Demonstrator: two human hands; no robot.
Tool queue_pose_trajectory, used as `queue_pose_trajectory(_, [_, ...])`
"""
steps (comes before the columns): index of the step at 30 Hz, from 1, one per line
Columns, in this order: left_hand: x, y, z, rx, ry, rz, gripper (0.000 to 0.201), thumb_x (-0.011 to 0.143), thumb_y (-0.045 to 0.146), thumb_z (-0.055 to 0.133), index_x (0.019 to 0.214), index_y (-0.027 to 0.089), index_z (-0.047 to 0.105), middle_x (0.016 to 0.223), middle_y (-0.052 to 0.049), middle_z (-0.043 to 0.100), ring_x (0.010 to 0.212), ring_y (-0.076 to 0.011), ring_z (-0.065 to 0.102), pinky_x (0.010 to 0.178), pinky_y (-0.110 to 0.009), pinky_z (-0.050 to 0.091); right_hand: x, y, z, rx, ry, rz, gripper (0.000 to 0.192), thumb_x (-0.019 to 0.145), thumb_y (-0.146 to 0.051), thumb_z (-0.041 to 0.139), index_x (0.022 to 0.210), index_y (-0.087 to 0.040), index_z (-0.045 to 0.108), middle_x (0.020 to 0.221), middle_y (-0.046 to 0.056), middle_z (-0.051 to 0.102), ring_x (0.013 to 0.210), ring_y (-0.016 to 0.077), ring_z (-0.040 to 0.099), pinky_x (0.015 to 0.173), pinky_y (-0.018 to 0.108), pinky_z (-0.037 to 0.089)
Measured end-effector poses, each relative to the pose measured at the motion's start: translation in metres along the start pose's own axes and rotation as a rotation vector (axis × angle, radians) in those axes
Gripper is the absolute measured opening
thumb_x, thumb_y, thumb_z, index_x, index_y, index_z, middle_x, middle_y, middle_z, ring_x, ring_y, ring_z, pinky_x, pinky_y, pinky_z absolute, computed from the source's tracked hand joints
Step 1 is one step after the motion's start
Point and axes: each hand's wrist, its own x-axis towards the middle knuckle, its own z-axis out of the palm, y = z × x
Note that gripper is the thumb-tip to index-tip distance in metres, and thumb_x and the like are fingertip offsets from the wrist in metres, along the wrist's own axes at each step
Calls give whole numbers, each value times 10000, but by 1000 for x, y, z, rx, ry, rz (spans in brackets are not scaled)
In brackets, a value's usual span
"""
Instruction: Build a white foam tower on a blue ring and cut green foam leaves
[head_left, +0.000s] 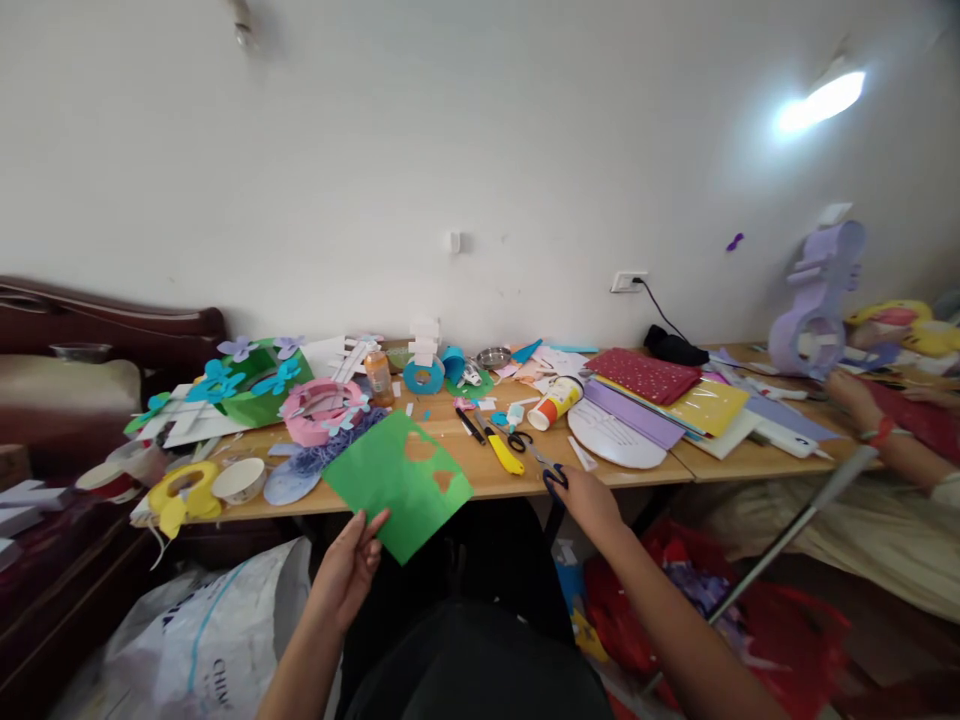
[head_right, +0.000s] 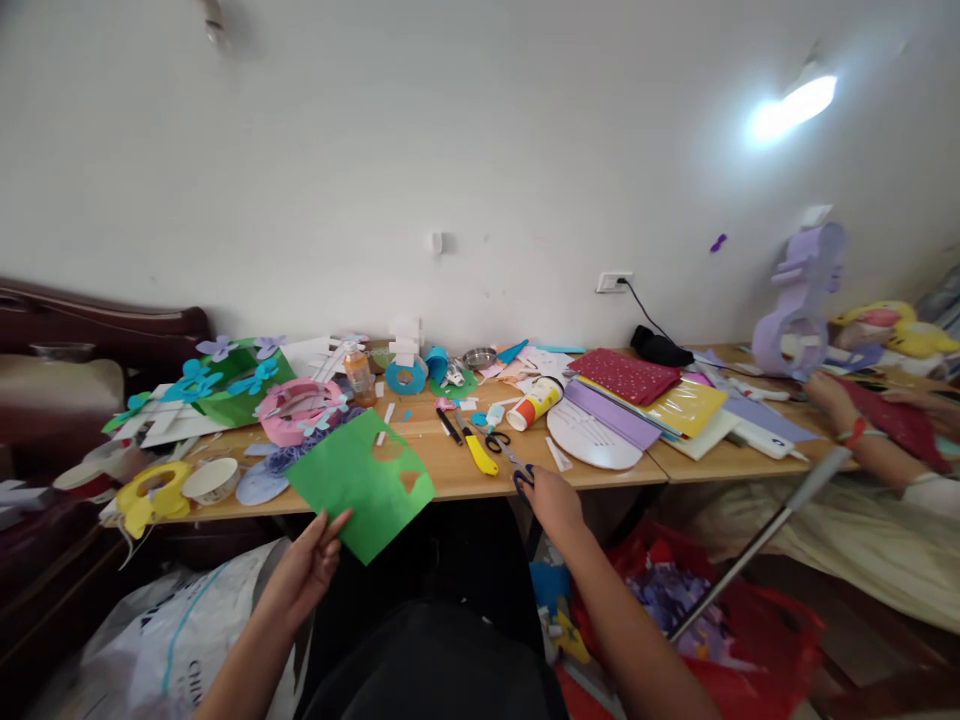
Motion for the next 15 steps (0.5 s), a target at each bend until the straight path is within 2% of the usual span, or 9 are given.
queue_pose_trajectory(2, [-3, 3, 0, -52, -21, -9, 196, 1024, 207, 447, 964, 132, 619, 1134, -153, 733, 755, -157, 741, 561, -211, 589, 6, 4, -2, -38, -26, 59, 275, 973, -324, 526, 1059, -129, 699, 960, 161, 726, 924, 300, 695, 755, 348, 482])
queue_pose_trajectory(4, [-6, 7, 1, -97, -24, 6, 232, 1034, 231, 435, 1056, 124, 639, 1176, -170, 718, 962, -226, 740, 691, -273, 631, 15, 6, -5, -73, -45, 109, 245, 968, -247, 519, 1012, -113, 719, 960, 184, 717, 943, 304, 690, 784, 361, 487])
queue_pose_trajectory(7, [-9, 7, 8, -128, 65, 79, 219, 974, 74, 492, 1105, 101, 666, 1042, -132, 755, 857, -178, 750, 730, -228, 619, 33, -5, -7, -112, -8, 137, 276, 989, -179, 457, 1075, -97, 706, 1143, 214, 665, 1128, 312, 620, 896, 394, 482])
queue_pose_trajectory(9, [-10, 3, 14, -149, 100, 177, 400, 908, -26, 538, 1251, 163, 621, 991, -72, 764, 800, -136, 745, 747, -203, 608, 46, -21, -3, -121, 26, 113, 262, 997, -204, 491, 1179, -109, 655, 1282, 188, 599, 1244, 305, 538, 978, 437, 465])
queue_pose_trajectory(11, [-11, -4, 19, -163, 91, 267, 548, 885, -39, 574, 1348, 253, 552, 1002, -33, 762, 821, -125, 742, 770, -214, 607, 61, -38, 2, -106, 29, 54, 284, 987, -276, 569, 1232, -141, 615, 1327, 136, 571, 1264, 284, 517, 1024, 482, 453])
queue_pose_trajectory(13, [-9, -13, 19, -172, 99, 257, 423, 895, -2, 590, 1251, 227, 602, 1014, -43, 756, 835, -131, 741, 769, -228, 610, 76, -52, 7, -71, 3, -11, 315, 969, -334, 618, 1228, -155, 611, 1313, 102, 582, 1232, 266, 542, 1036, 499, 454])
queue_pose_trajectory(15, [-3, -26, 15, -153, 119, 153, 249, 908, 25, 580, 1101, 171, 639, 1037, -71, 749, 839, -143, 742, 768, -247, 613, 89, -60, 10, -36, -30, -38, 313, 970, -354, 620, 1203, -144, 622, 1285, 104, 598, 1185, 257, 575, 1012, 491, 479])
